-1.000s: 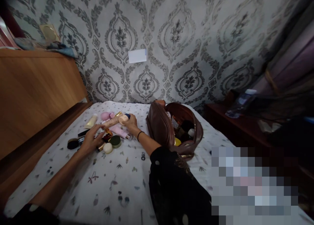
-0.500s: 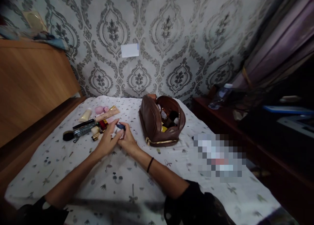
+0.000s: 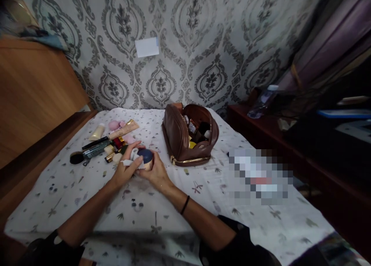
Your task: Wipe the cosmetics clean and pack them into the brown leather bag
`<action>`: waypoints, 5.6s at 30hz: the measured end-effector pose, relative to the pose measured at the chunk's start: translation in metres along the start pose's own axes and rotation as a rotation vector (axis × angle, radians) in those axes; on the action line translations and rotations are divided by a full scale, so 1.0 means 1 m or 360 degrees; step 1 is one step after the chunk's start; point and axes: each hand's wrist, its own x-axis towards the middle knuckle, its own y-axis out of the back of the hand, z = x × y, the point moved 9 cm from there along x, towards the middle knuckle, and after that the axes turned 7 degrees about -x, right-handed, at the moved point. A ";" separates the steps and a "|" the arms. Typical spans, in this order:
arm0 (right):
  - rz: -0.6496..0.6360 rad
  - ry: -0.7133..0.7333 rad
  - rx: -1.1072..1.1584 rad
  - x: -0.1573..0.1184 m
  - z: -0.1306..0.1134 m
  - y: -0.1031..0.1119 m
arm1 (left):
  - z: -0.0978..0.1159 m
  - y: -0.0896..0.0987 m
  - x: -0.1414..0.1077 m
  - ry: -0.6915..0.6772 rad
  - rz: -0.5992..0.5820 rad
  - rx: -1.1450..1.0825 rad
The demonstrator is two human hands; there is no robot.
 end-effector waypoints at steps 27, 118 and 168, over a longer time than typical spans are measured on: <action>0.0022 0.0868 -0.1593 -0.029 -0.036 -0.017 | 0.018 -0.007 -0.004 -0.0202 -0.0105 0.0608; -0.0157 -0.0380 0.0804 -0.003 -0.001 0.002 | 0.039 0.009 -0.006 -0.0619 0.0154 0.0467; -0.0084 -0.0294 0.0677 0.003 0.001 0.009 | 0.022 0.007 -0.006 -0.0385 0.0191 0.0249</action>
